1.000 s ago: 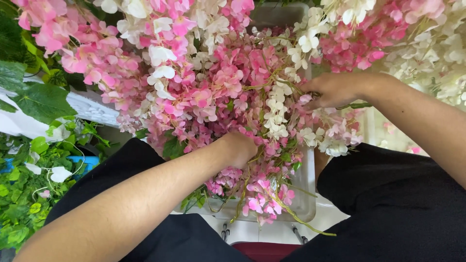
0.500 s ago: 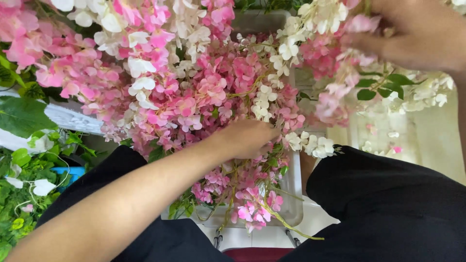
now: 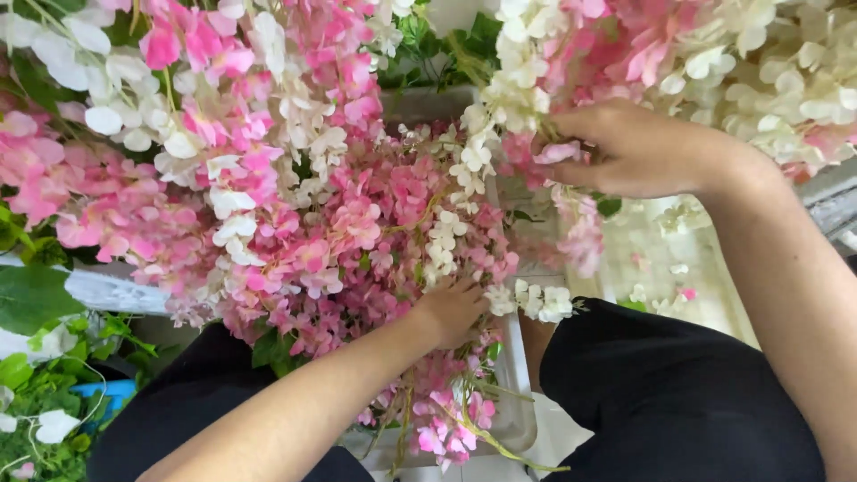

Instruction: Attaching and arranging artificial flower vines onto a structure to create a floral arch.

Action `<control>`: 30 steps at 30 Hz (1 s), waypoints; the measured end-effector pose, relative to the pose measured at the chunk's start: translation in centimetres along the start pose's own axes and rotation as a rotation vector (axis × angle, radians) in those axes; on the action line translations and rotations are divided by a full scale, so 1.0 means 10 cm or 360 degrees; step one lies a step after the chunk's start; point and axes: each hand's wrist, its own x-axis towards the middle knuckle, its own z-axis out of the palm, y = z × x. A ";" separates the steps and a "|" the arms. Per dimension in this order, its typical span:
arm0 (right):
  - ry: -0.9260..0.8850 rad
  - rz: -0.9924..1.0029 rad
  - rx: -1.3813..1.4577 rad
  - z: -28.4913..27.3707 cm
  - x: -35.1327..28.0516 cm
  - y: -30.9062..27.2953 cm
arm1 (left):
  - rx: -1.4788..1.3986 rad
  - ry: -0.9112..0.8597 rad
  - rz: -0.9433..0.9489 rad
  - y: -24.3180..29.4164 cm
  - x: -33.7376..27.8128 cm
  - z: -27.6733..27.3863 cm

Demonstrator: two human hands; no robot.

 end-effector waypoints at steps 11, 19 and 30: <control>0.0572 -0.0371 0.0384 -0.12 -0.09 -0.02 | -0.0001 -0.0110 -0.0004 -0.30 -0.29 -0.34; 0.0517 -0.0446 0.0533 0.00 0.07 0.04 | -0.0776 0.0293 -0.0129 -0.30 -1.01 -1.29; -0.0429 -0.0145 0.0361 0.69 0.55 -0.19 | -0.0397 0.0269 -0.0536 -0.90 -0.98 -0.73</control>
